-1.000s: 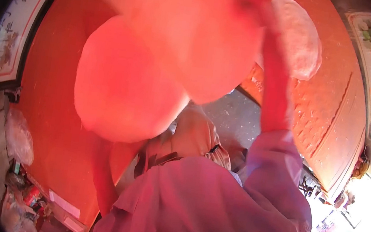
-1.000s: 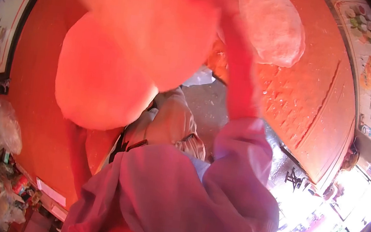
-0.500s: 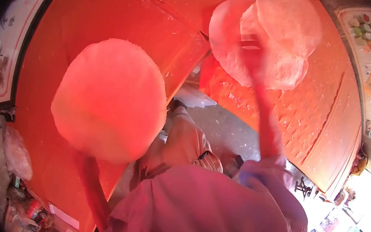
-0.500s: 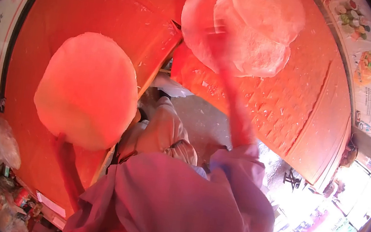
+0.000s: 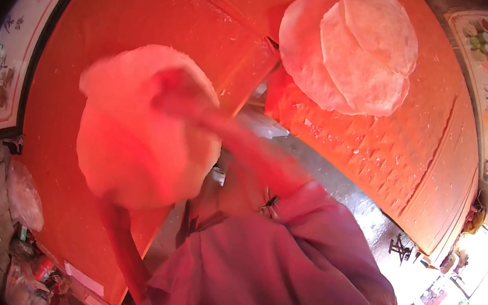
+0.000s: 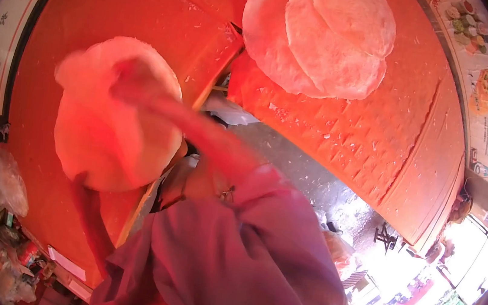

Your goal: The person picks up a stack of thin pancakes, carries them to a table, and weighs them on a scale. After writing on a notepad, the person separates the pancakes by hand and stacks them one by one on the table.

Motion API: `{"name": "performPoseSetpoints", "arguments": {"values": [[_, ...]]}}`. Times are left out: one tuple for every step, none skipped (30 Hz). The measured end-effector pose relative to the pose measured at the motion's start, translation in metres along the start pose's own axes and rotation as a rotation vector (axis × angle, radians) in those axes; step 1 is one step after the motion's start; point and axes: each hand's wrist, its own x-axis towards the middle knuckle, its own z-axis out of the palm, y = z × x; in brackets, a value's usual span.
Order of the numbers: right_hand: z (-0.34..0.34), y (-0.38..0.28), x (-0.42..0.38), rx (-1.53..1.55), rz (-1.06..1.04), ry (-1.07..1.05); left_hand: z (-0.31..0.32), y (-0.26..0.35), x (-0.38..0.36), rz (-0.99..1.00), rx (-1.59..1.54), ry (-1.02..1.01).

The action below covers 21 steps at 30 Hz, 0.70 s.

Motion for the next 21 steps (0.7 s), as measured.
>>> {"name": "performPoseSetpoints", "arguments": {"values": [[-0.037,-0.005,-0.004,0.112,-0.05,0.043,-0.005,-0.002,0.001,-0.001,-0.044,-0.02],[-0.085,-0.007,-0.013,0.182,-0.095,0.129,-0.015,-0.007,0.006,-0.04,-0.054,-0.007],[-0.14,-0.009,-0.025,0.219,-0.139,0.242,-0.027,-0.012,0.014,-0.08,-0.066,0.002],[-0.198,-0.01,-0.041,0.232,-0.196,0.365,-0.033,-0.016,0.018,-0.116,-0.08,0.012],[-0.261,-0.011,-0.059,0.218,-0.253,0.483,-0.03,-0.016,0.017,-0.113,-0.089,0.002],[-0.325,-0.012,-0.08,0.174,-0.309,0.577,-0.026,-0.014,0.015,-0.109,-0.096,-0.008],[-0.394,-0.012,-0.105,0.087,-0.359,0.65,-0.023,-0.013,0.014,-0.107,-0.102,-0.019],[-0.475,-0.004,-0.136,-0.12,-0.406,0.687,-0.024,-0.014,0.015,-0.099,-0.092,-0.009],[-0.531,0.004,-0.164,-0.219,-0.438,0.734,-0.029,-0.016,0.017,-0.09,-0.083,0.0],[-0.578,0.016,-0.191,-0.302,-0.453,0.779,-0.033,-0.017,0.019,-0.082,-0.074,0.009],[-0.551,0.011,-0.198,-0.037,-0.434,0.887,-0.038,-0.016,0.02,-0.074,-0.123,-0.076],[-0.522,0.006,-0.205,0.24,-0.448,1.002,-0.043,-0.015,0.021,-0.066,-0.173,-0.161],[-0.526,0.023,-0.211,0.356,-0.359,1.172,-0.043,-0.015,0.023,-0.058,-0.224,-0.246],[-0.533,0.053,-0.217,0.473,-0.264,1.336,-0.026,-0.012,0.016,-0.016,-0.252,-0.244],[-0.52,0.076,-0.214,0.449,-0.221,1.335,0.0,-0.004,-0.001,0.025,-0.28,-0.239],[-0.491,0.095,-0.206,0.425,-0.178,1.332,0.015,0.0,-0.009,0.068,-0.307,-0.232],[-0.464,0.111,-0.193,0.388,-0.231,1.168,0.005,-0.002,0.0,0.052,-0.341,-0.416],[-0.394,0.093,-0.168,0.294,-0.225,1.062,-0.017,-0.006,0.015,0.035,-0.373,-0.6],[-0.341,0.098,-0.137,0.353,-0.341,0.874,-0.029,-0.008,0.024,0.016,-0.399,-0.784],[-0.289,0.127,-0.106,0.172,-0.535,0.563,-0.023,-0.009,0.02,0.076,-0.229,-0.641],[-0.208,0.074,-0.106,0.585,-0.416,0.135,-0.008,-0.012,0.014,0.135,-0.06,-0.496]]}}
